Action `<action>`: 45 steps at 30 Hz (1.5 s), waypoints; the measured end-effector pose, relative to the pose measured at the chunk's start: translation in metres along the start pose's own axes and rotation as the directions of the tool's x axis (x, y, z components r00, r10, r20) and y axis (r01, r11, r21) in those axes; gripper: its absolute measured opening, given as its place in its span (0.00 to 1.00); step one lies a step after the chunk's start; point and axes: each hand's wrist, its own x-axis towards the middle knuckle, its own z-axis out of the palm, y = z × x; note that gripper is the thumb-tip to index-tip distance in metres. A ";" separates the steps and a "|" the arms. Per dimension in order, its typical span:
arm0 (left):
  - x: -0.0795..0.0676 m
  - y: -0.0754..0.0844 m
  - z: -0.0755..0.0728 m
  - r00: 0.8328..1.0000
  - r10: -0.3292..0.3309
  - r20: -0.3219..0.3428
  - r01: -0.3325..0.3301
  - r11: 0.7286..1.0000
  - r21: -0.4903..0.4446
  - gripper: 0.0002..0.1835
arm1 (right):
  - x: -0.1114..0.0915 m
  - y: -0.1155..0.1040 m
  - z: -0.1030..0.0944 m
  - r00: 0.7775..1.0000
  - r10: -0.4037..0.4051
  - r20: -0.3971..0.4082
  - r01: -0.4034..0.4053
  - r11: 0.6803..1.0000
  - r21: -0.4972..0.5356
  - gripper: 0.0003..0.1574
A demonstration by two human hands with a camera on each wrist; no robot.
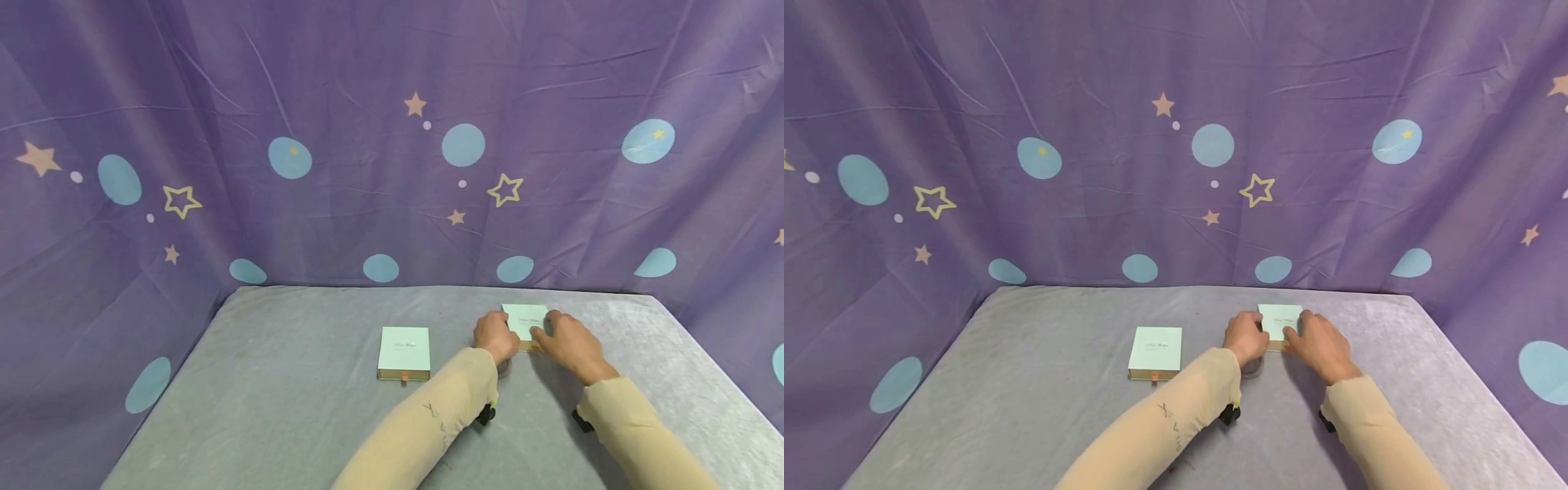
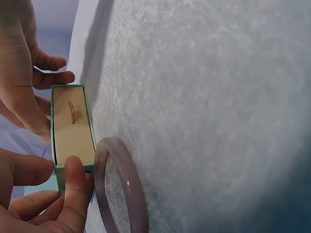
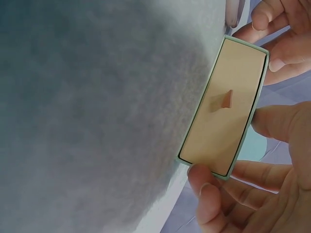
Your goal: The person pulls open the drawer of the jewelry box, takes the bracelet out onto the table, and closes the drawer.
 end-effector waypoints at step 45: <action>-0.028 0.006 0.012 0.999 -0.014 -0.051 0.018 0.997 0.079 0.23 | -0.026 0.006 -0.006 0.998 -0.044 -0.034 0.044 0.999 0.013 0.33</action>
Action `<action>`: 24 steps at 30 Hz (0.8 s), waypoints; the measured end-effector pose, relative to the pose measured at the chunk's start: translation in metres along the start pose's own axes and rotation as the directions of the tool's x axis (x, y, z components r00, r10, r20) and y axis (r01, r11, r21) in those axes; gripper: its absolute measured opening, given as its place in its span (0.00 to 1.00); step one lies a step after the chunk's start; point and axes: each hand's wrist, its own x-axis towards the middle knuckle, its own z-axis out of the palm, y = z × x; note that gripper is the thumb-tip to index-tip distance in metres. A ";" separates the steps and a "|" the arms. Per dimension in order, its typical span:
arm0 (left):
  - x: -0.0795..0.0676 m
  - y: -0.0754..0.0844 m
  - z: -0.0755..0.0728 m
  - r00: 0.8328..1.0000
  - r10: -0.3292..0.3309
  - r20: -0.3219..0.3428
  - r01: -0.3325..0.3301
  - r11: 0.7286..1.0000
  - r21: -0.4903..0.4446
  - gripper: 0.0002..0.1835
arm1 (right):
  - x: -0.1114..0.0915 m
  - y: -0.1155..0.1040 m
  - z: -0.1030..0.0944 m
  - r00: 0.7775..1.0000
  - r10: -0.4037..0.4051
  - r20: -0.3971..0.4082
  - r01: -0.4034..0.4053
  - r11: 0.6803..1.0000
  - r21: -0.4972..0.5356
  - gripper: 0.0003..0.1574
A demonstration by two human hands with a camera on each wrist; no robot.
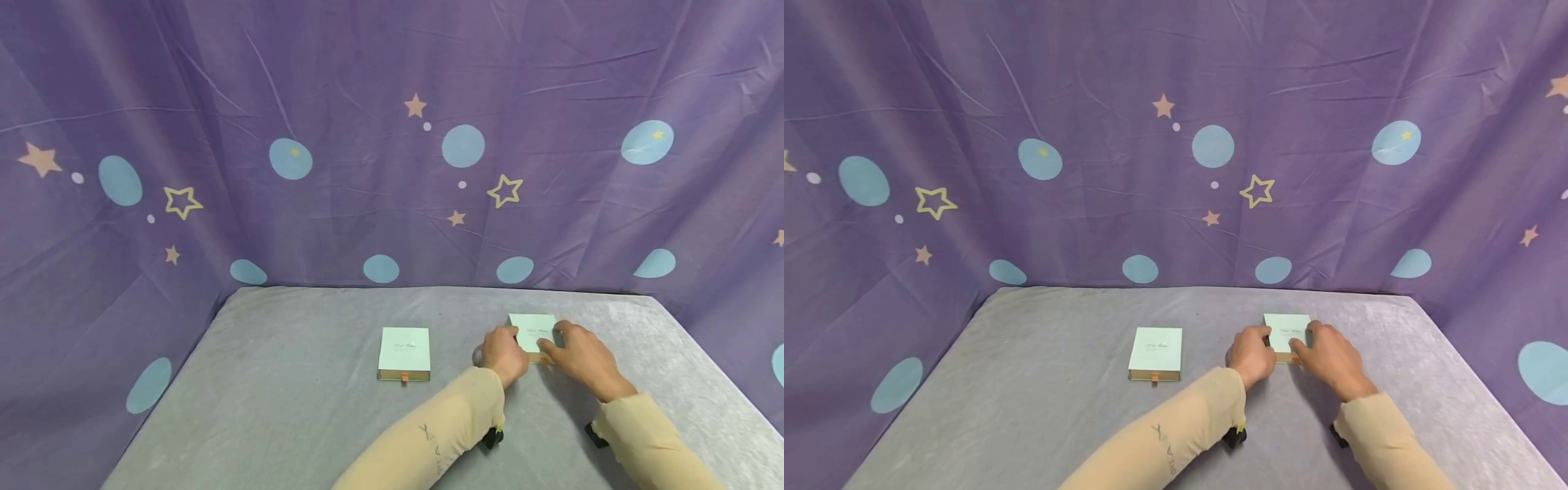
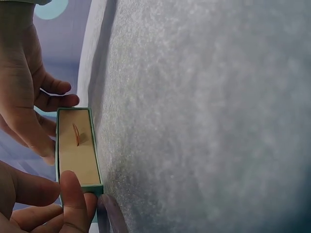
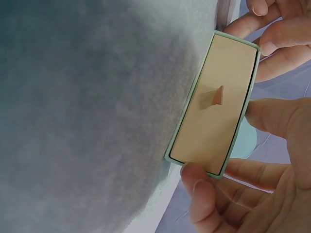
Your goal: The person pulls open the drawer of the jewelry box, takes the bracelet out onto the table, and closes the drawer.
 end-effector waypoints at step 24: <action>-0.016 -0.001 0.001 1.000 0.019 -0.010 -0.020 0.984 -0.178 0.22 | -0.013 0.005 -0.003 1.000 -0.003 -0.009 0.003 1.000 0.010 0.36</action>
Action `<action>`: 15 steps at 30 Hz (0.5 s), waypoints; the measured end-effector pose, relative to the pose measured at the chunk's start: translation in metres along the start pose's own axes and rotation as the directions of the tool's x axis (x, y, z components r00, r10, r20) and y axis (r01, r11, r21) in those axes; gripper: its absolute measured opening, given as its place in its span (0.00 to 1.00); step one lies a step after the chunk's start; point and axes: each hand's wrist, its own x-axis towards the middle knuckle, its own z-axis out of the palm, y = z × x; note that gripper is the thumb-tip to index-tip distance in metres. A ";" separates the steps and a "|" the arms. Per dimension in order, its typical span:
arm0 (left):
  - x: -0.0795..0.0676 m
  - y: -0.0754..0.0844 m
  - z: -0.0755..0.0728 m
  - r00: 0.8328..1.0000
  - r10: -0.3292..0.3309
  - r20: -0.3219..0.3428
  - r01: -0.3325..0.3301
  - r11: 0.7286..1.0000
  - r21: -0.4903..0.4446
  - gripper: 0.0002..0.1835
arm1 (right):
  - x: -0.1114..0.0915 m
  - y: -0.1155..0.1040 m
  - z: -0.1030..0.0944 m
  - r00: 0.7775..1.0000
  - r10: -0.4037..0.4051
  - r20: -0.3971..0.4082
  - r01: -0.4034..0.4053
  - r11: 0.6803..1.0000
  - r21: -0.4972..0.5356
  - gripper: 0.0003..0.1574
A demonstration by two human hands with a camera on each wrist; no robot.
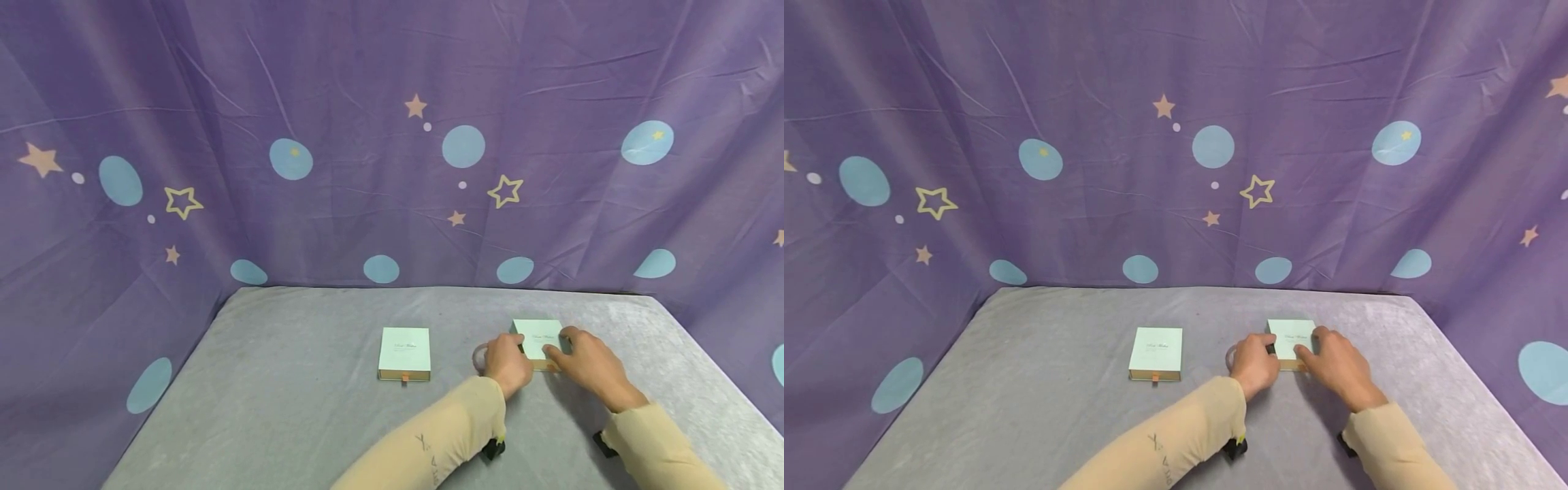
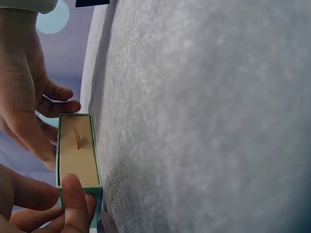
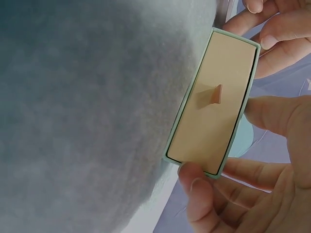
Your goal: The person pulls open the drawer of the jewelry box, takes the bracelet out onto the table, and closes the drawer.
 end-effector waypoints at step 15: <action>-0.008 0.000 -0.001 0.999 0.021 0.050 -0.020 0.999 -0.025 0.20 | -0.009 0.001 -0.003 1.000 -0.015 0.000 0.015 1.000 0.012 0.37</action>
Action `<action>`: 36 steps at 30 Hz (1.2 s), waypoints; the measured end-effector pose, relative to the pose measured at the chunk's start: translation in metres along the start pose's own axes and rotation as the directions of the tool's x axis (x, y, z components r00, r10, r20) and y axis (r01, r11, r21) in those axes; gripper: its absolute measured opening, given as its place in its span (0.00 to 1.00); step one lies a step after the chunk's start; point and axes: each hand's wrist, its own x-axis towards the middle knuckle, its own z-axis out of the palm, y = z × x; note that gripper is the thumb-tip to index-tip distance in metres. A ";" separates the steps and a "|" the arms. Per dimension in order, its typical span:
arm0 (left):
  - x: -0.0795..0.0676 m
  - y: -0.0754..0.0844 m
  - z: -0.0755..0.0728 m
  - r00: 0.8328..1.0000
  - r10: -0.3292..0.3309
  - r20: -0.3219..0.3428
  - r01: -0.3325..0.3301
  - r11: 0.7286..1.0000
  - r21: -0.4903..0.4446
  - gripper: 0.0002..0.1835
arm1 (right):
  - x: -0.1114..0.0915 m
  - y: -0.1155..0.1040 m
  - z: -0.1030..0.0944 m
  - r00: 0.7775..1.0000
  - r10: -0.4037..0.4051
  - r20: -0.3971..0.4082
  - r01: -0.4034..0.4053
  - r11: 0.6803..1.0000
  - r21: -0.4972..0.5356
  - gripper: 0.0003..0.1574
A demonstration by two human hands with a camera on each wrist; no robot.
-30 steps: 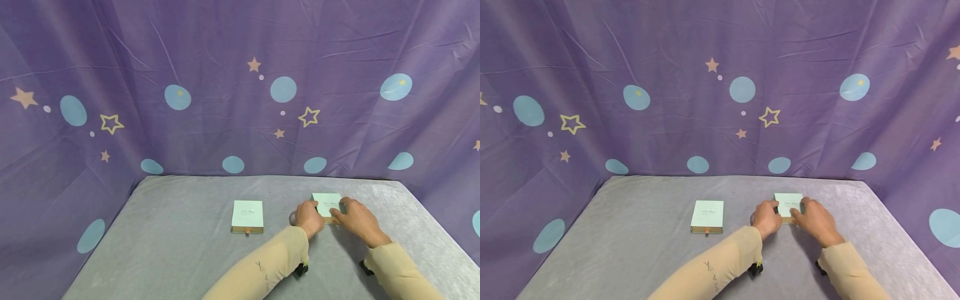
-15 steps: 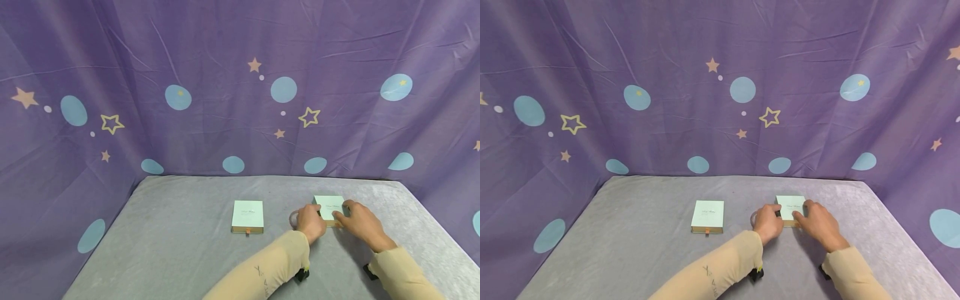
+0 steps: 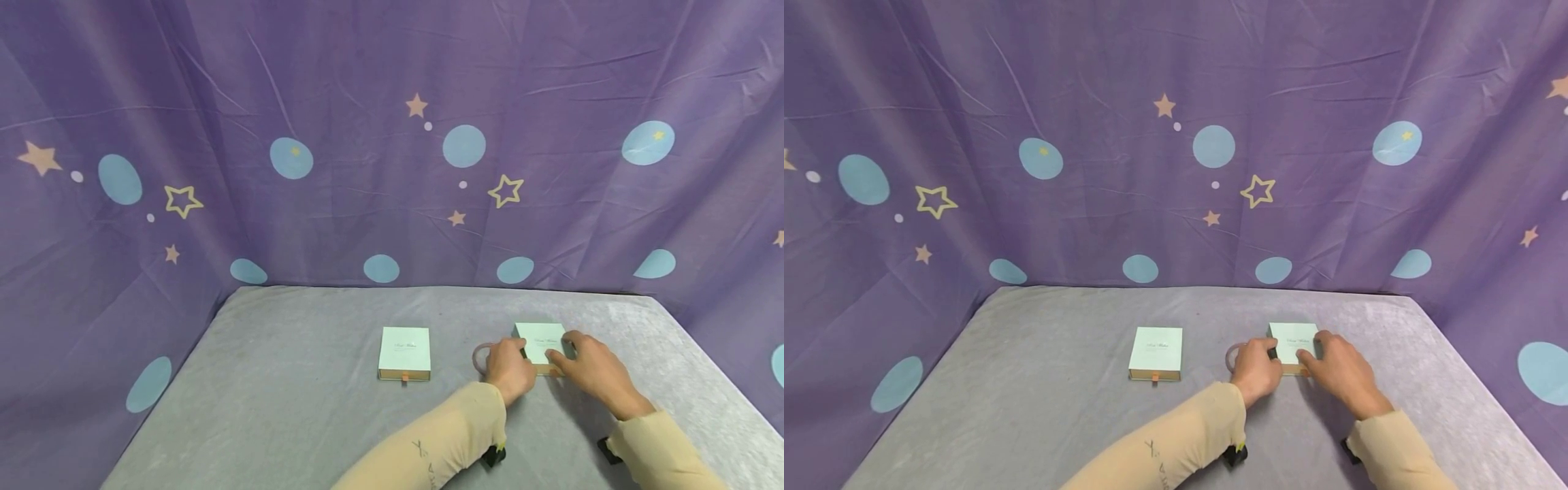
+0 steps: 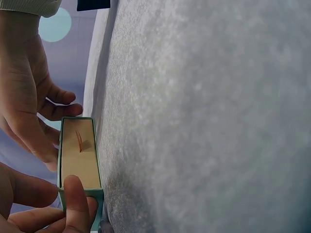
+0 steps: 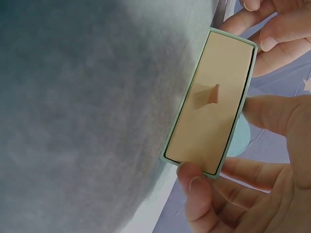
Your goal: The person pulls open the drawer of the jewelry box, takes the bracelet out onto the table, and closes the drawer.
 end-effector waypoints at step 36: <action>0.023 0.000 0.002 0.990 0.131 -0.047 -0.121 0.977 0.178 0.17 | -0.013 0.009 -0.003 0.998 0.067 0.003 -0.067 0.998 0.002 0.41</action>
